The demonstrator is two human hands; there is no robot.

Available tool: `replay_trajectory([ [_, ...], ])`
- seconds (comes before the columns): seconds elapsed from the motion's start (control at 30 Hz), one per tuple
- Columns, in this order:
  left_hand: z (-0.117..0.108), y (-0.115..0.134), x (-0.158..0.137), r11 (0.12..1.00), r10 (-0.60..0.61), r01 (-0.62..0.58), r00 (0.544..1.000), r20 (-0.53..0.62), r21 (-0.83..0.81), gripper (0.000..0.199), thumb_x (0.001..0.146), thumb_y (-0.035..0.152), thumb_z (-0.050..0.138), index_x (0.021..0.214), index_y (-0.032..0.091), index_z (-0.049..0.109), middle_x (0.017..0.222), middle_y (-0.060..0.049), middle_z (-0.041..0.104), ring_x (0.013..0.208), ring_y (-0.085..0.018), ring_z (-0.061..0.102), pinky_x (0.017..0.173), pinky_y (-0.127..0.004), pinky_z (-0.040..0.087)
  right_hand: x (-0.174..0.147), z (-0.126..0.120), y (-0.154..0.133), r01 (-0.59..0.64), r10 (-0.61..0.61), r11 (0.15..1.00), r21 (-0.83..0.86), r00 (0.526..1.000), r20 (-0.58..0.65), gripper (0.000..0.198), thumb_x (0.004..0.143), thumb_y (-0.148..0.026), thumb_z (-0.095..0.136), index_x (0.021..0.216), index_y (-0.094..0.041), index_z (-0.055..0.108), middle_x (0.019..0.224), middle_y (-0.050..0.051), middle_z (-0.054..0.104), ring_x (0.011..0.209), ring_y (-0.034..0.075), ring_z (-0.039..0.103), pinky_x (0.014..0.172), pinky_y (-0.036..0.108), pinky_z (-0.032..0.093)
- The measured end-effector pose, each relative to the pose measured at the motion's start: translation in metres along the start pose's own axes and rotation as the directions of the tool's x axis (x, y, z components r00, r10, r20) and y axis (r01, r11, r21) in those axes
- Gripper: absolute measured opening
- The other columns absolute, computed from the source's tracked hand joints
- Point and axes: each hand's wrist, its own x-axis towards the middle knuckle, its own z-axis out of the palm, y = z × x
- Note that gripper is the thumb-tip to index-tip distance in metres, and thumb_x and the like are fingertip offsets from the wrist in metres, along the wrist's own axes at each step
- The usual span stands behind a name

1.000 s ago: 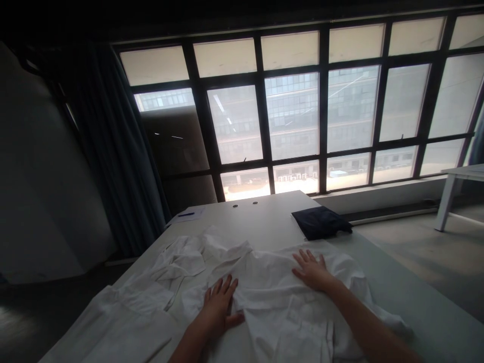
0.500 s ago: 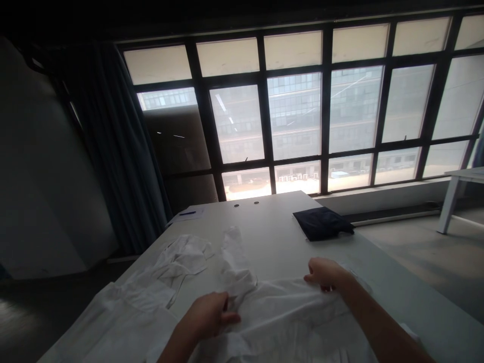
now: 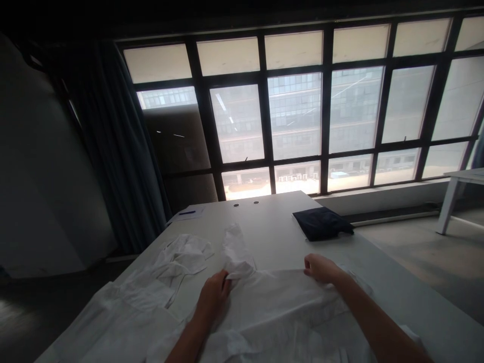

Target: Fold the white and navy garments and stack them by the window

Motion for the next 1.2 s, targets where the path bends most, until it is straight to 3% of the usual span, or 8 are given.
replay_trajectory([
  [0.2,-0.005,-0.019,0.009,0.972,-0.232,0.223,0.955,-0.185,-0.067,0.048,0.102,0.040,0.025,0.071,0.021,0.056,0.067,-0.001,0.063,0.067,-0.019,0.060,0.062,-0.026,0.038,-0.014,-0.037,0.021,-0.014,-0.007,0.990,0.142,0.989,0.148,0.018,0.086,-0.035,0.062,0.091,-0.018,0.068,0.068,0.003,0.070,0.057,0.014,0.061,0.054,0.023,0.039],
  [0.37,0.005,-0.017,0.001,0.974,-0.219,0.226,0.965,-0.144,0.028,0.018,0.088,0.025,0.053,0.094,0.019,0.068,0.080,-0.005,0.070,0.080,-0.024,0.066,0.074,-0.030,0.046,-0.026,-0.049,0.023,0.006,-0.026,0.994,0.113,0.984,0.175,0.010,0.072,-0.027,0.068,0.075,-0.018,0.068,0.066,0.003,0.068,0.060,0.018,0.061,0.055,0.026,0.041],
  [0.5,0.007,0.001,-0.006,0.970,0.191,-0.157,0.966,-0.176,0.187,0.069,0.076,0.001,0.051,0.139,0.028,0.056,0.149,-0.008,0.050,0.139,-0.029,0.044,0.112,-0.044,0.038,-0.026,-0.034,-0.005,0.068,-0.070,0.997,0.039,0.996,0.054,0.017,0.066,-0.022,0.071,0.083,-0.018,0.071,0.088,0.008,0.070,0.086,0.026,0.064,0.078,0.035,0.047],
  [0.6,0.010,0.010,-0.008,0.893,0.431,-0.410,0.898,-0.092,0.188,0.079,0.074,-0.004,0.045,0.143,0.034,0.053,0.162,0.000,0.035,0.150,-0.027,0.029,0.120,-0.047,0.032,-0.021,-0.007,-0.042,0.199,-0.195,0.980,0.023,0.973,-0.120,0.030,0.079,-0.030,0.064,0.108,-0.021,0.069,0.117,0.011,0.066,0.115,0.028,0.056,0.102,0.039,0.039],
  [0.67,0.014,0.010,-0.009,0.893,0.441,-0.438,0.897,-0.007,0.108,0.072,0.079,-0.001,0.046,0.142,0.034,0.054,0.159,0.000,0.041,0.146,-0.025,0.037,0.117,-0.044,0.037,-0.018,0.019,-0.067,0.318,-0.303,0.948,0.004,0.907,-0.294,0.031,0.084,-0.028,0.059,0.112,-0.021,0.067,0.123,0.013,0.064,0.118,0.028,0.055,0.106,0.042,0.037],
  [0.77,0.017,0.010,-0.011,0.924,0.383,-0.383,0.918,0.100,-0.021,0.053,0.091,0.015,0.049,0.140,0.035,0.057,0.147,-0.002,0.057,0.130,-0.023,0.055,0.111,-0.039,0.044,-0.014,0.062,-0.088,0.455,-0.424,0.890,0.022,0.846,-0.323,0.045,0.085,-0.026,0.057,0.130,-0.024,0.061,0.143,0.011,0.055,0.132,0.027,0.047,0.113,0.043,0.033],
  [0.97,0.007,0.026,-0.012,0.978,0.199,-0.192,0.975,0.098,-0.084,0.023,0.092,0.038,0.058,0.104,0.026,0.074,0.097,-0.005,0.075,0.094,-0.023,0.066,0.088,-0.032,0.047,-0.009,0.098,-0.082,0.433,-0.393,0.897,0.087,0.872,-0.291,0.068,0.084,-0.020,0.054,0.150,-0.028,0.041,0.157,0.008,0.041,0.143,0.028,0.035,0.118,0.048,0.026],
  [1.2,0.012,0.034,-0.012,0.999,-0.019,0.023,0.991,0.129,-0.034,0.049,0.087,0.051,0.064,0.125,0.021,0.064,0.076,-0.001,0.070,0.072,-0.020,0.063,0.070,-0.027,0.040,-0.020,0.089,-0.092,0.487,-0.412,0.850,0.201,0.852,-0.322,0.048,0.085,-0.016,0.050,0.132,-0.023,0.054,0.093,0.004,0.066,0.080,0.017,0.063,0.078,0.029,0.048],
])
